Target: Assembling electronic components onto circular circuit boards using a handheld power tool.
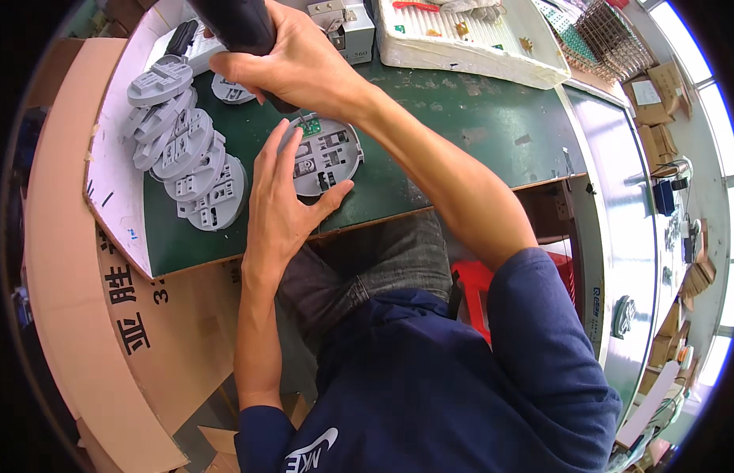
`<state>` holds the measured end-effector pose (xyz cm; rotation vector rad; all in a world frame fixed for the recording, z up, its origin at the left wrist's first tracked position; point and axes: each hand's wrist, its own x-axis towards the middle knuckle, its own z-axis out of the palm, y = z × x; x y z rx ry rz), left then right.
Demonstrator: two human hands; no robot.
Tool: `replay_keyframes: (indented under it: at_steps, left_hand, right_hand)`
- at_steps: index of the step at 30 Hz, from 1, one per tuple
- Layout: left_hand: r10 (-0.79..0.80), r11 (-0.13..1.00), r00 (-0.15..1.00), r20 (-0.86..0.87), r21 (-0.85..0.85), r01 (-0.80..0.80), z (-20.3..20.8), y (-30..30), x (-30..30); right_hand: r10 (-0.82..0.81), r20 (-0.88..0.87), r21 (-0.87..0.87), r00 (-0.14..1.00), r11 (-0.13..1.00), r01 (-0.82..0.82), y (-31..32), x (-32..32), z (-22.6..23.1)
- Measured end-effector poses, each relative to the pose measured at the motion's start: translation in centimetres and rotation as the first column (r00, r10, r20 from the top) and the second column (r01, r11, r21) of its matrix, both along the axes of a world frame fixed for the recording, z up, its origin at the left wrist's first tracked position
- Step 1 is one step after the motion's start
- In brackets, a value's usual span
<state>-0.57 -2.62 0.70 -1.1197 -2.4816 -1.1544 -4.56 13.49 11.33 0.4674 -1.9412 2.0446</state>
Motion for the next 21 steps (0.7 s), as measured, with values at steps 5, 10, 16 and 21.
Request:
replay_keyframes:
  at_steps: [5, 10, 16, 21]
  left_hand:
    - [0.000, 1.000, 1.000, -0.011, 0.000, 0.000, 0.0, -0.3, 0.0]
    - [-0.034, 0.999, 0.999, 0.008, -0.005, 0.034, 0.8, 0.2, 0.0]
    - [-0.068, 0.994, 0.998, -0.016, 0.086, 0.070, 1.5, -0.6, -0.1]
    - [-0.238, 0.904, 0.909, 0.342, 0.420, 0.079, 3.2, -0.4, 0.2]
  right_hand:
    - [-0.011, -0.013, 0.039, 1.000, 0.999, 0.011, 0.5, -0.2, -0.6]
    - [-0.133, -0.122, 0.096, 0.984, 0.985, 0.145, 1.2, -0.8, 0.2]
    - [-0.320, -0.208, 0.050, 0.924, 0.940, 0.337, 2.0, -0.8, 2.8]
    - [-0.306, -0.533, 0.498, 0.788, 0.640, 0.585, 5.7, 4.2, -0.4]
